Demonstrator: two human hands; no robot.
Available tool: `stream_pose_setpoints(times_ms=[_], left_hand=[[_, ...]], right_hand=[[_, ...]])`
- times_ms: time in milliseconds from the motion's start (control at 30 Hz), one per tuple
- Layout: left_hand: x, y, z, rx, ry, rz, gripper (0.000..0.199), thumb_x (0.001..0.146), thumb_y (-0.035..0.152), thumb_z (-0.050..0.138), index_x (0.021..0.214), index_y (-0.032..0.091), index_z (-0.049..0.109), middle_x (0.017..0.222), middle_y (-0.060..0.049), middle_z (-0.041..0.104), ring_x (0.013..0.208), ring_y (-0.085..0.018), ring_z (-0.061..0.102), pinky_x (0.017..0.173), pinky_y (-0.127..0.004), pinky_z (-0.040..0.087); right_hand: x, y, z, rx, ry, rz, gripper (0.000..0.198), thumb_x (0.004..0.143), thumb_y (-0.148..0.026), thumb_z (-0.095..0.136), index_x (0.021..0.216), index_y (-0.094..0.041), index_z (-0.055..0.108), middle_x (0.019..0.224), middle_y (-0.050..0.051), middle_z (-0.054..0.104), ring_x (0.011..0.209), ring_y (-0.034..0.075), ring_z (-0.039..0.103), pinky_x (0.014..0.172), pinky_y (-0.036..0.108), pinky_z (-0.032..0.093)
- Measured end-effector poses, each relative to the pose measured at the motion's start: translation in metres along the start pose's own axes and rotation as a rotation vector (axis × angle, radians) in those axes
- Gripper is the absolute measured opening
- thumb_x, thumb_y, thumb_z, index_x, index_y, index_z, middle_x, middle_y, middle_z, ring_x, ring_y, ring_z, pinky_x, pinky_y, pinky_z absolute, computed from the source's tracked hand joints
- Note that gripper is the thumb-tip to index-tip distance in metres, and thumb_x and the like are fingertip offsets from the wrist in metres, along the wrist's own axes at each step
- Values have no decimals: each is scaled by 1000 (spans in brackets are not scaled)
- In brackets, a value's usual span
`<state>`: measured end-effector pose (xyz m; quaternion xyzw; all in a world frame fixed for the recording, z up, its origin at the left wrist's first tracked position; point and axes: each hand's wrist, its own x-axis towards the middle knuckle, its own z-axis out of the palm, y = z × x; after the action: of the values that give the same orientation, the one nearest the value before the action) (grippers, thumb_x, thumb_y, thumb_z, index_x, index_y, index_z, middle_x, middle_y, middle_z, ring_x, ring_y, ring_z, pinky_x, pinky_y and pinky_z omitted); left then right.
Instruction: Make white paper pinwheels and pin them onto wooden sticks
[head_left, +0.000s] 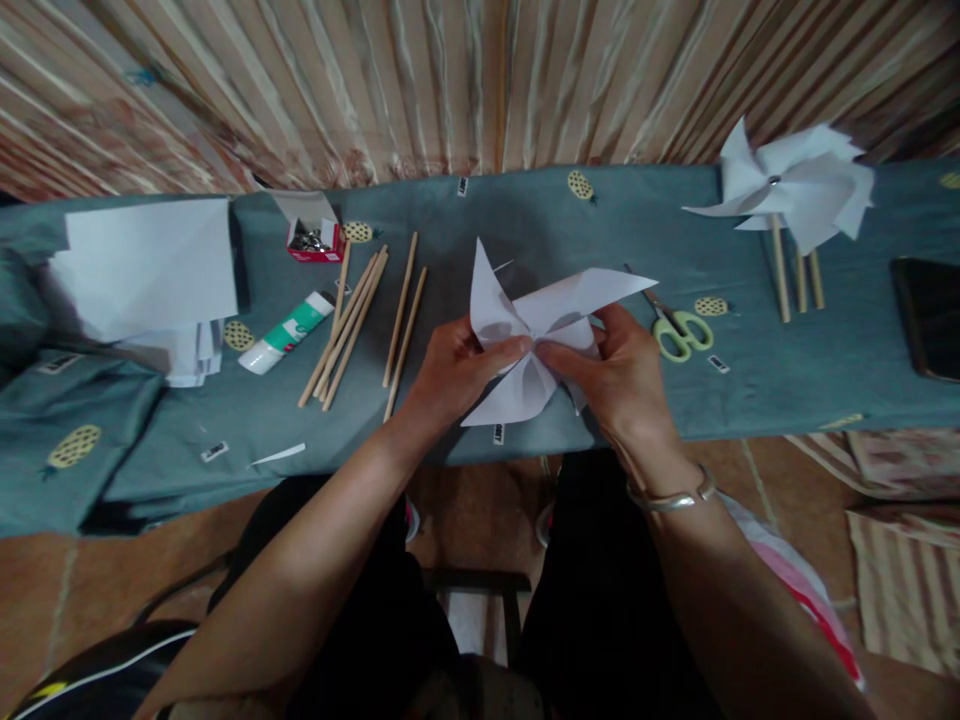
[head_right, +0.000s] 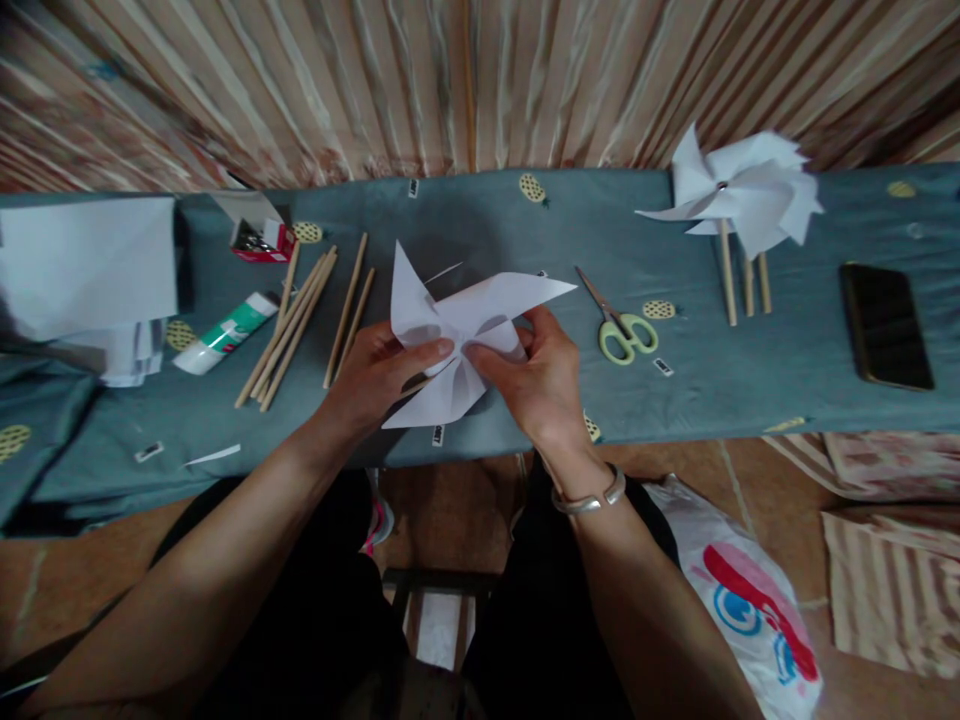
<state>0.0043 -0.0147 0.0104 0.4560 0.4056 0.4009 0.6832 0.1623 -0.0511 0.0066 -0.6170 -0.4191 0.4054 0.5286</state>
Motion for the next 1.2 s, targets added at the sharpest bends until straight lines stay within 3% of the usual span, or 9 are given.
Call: stream_pose_setpoints(times_ms=[333,633,1067,1200], left_hand=[[3,-1,1,-37,3,-32,31,57,32,86,79,14,74,76,-3,74,71,-18,68,69,-29,52],[6,-4,-1,66,35,-24,21,59,25,82,76,14,76,72,-3,74,63,-16,65,59,-26,49],[7,-8,2,81,100,56,18,59,25,82,72,15,75,70,-2,73,63,-16,64,59,-26,49],[9,-6,2,33,168,51,20,55,26,83,70,16,74,70,-1,74,65,-18,66,61,-28,52]], right_hand=[[1,-1,0,77,-48,54,41,65,-29,81,101,-22,62,85,0,75,73,21,71,66,35,59],[0,-3,1,110,-84,89,40,64,-26,81,99,-23,62,88,1,75,79,22,72,70,38,60],[-4,-4,1,121,-99,64,44,66,-28,83,105,-23,63,91,1,76,81,22,72,71,37,61],[-2,-8,-17,51,-27,-26,41,74,-37,79,110,-25,65,93,1,76,85,21,73,79,40,60]])
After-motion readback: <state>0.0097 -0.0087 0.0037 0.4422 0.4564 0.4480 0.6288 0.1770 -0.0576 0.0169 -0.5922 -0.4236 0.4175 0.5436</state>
